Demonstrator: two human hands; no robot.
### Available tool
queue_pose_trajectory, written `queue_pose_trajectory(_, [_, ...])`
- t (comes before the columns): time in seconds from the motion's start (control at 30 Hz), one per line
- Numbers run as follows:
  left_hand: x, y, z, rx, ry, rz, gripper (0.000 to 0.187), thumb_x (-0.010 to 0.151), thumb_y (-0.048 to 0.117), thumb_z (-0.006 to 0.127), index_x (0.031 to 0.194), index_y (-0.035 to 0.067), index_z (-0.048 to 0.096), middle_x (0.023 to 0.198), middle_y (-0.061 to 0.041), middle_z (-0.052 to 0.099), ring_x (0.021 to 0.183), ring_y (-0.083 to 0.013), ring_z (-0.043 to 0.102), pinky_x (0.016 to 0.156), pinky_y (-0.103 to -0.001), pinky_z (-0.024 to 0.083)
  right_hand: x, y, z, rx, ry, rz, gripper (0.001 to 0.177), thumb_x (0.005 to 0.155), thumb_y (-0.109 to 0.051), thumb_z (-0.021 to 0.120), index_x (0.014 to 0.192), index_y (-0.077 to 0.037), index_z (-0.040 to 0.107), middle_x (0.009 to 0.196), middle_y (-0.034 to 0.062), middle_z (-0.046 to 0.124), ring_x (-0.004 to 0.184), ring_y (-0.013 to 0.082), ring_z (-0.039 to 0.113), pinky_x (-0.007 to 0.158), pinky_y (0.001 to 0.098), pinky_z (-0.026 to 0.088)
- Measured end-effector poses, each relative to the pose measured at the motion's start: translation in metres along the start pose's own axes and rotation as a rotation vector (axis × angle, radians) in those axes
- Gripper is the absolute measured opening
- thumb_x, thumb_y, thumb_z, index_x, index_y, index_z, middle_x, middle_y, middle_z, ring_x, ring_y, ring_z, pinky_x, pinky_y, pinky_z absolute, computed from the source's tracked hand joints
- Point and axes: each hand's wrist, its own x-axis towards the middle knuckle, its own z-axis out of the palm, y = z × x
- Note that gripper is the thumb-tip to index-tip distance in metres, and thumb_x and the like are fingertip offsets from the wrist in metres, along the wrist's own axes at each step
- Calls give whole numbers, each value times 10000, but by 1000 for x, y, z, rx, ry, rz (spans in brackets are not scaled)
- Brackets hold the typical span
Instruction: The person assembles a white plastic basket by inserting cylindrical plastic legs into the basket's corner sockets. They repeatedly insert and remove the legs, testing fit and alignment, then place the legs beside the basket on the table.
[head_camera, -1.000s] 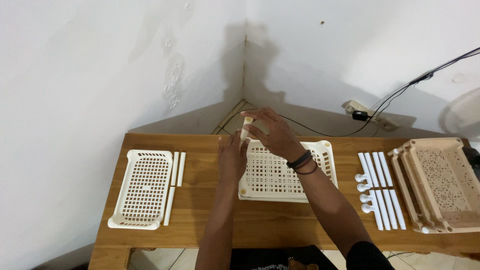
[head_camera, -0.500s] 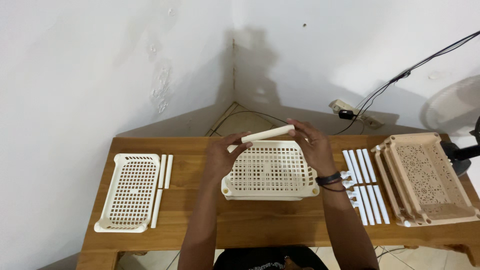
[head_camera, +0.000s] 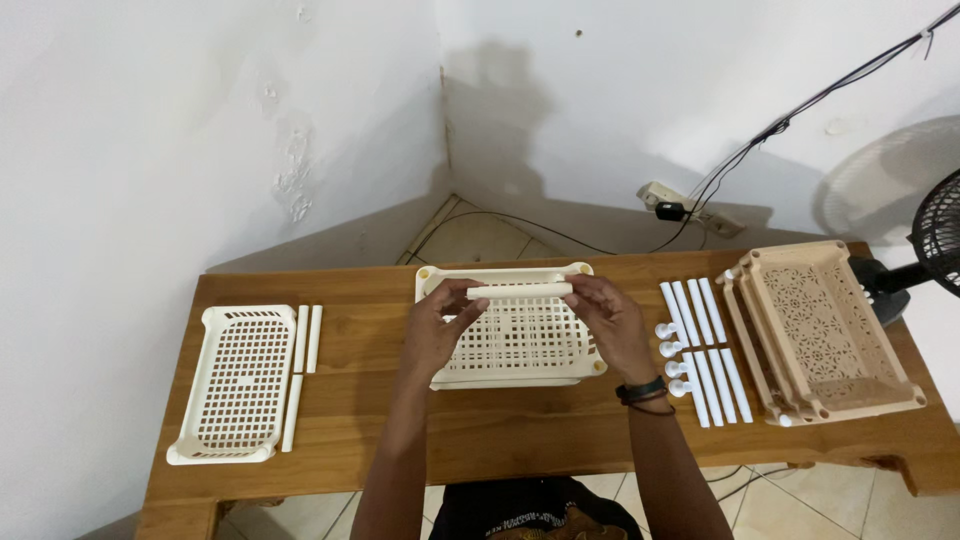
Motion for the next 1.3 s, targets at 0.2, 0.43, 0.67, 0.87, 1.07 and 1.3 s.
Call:
queue_pose_trajectory(0.2, [-11,0,-2,56,6,-42,447,875,388,752,1249,149,701,986,-101,805,933,-196,775,804,-354,614,-16,11,3,-42,-12,9,314,968,-165,687,1268,-72,689,1215,110,754,1134,192,714,991,342,597])
queue_pose_trajectory(0.43, [-14,-3,-3,23,13,9,406,911,358,733,1257,145,714,946,-86,808,911,-172,773,808,-340,608,-19,9,7,-93,21,89,368,938,-231,685,1280,-97,667,1259,101,741,1146,197,711,953,353,611])
queue_pose_trajectory(0.67, [-16,-10,-6,-95,-34,0,394,953,355,671,1282,139,698,972,-67,804,971,-132,755,842,-305,599,-24,6,9,-63,37,63,345,956,-221,679,1270,-77,684,1261,115,745,1126,201,723,938,353,623])
queue_pose_trajectory(0.87, [-14,-17,-8,-222,-69,33,378,967,313,678,1253,67,683,970,-68,780,904,-141,712,802,-303,576,-29,5,16,-15,70,54,323,957,-191,687,1253,-65,698,1192,117,774,1063,184,741,902,338,626])
queue_pose_trajectory(1.07, [-17,-21,-9,-247,-56,54,325,975,276,676,1192,34,682,940,-82,775,902,-144,715,806,-297,576,-29,-1,22,17,116,86,317,961,-189,691,1237,-33,704,1137,139,787,1032,184,745,901,335,617])
queue_pose_trajectory(1.3, [-20,-21,-6,-290,-15,27,243,979,290,669,985,48,685,860,-59,750,867,-128,735,797,-303,600,-30,-6,25,4,90,69,383,960,-189,677,1299,-13,653,1134,152,782,1078,193,752,907,338,626])
